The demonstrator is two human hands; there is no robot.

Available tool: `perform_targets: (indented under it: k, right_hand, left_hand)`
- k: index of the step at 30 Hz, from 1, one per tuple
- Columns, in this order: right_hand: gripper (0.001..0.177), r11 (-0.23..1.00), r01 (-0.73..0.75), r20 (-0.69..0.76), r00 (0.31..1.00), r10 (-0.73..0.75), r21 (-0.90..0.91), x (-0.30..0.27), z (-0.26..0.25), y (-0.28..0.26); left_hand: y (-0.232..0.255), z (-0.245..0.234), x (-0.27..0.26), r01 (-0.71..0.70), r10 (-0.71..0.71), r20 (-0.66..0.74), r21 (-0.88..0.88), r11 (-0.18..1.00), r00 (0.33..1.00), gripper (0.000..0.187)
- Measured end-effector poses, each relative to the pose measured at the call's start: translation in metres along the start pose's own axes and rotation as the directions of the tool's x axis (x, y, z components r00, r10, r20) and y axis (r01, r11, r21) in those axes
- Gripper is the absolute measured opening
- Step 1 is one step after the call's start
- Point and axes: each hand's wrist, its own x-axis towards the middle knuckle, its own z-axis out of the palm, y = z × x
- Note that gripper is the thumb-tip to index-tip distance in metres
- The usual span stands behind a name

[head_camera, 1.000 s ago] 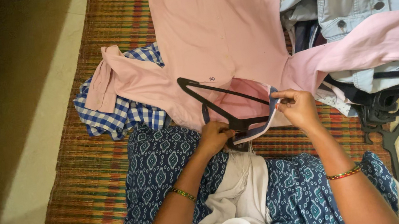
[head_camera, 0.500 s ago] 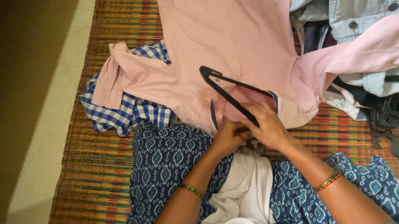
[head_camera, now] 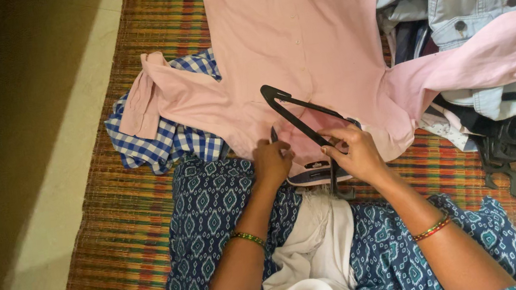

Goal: The person sits on a mat and places a light blue denim jacket onto a hanger, then buttons it. Next, they pick up a pink shirt, lay it flat, and place it onto a hanger, buttoning it as well.

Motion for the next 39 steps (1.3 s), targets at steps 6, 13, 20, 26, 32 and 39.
perform_targets:
  k: [6,13,20,26,32,39]
  right_hand:
    - [0.04,0.999,-0.01,0.052,0.999,0.012,-0.042,-0.006,-0.006,-0.011]
    - [0.029,0.977,0.142,0.091,0.987,-0.129,-0.16,-0.012,-0.005,-0.019]
    - [0.032,0.957,-0.112,0.095,0.985,0.141,-0.267,-0.02,-0.003,-0.029]
    - [0.037,0.915,0.054,0.095,0.995,-0.018,-0.399,-0.028,0.02,-0.009]
    - [0.032,0.897,-0.002,0.195,0.976,0.098,-0.442,-0.028,0.044,0.014]
    - [0.035,0.956,0.057,0.252,0.967,0.018,-0.288,-0.024,0.031,0.012]
  left_hand:
    - [0.002,0.001,0.002,0.017,-0.033,-0.158,-0.103,0.995,0.987,0.04]
    - [0.028,-0.025,-0.006,-0.085,0.025,-0.335,-0.165,0.983,0.942,0.053]
    - [0.036,-0.03,-0.008,-0.216,0.111,-0.458,-0.183,0.959,0.882,0.069]
    - [0.045,-0.039,-0.015,-0.215,0.159,-0.444,-0.078,0.973,0.882,0.085]
    - [0.057,-0.042,-0.028,-0.336,0.327,-0.231,-0.001,0.942,0.916,0.089]
    - [0.06,-0.031,-0.024,-0.434,0.431,-0.053,-0.093,0.896,0.901,0.082]
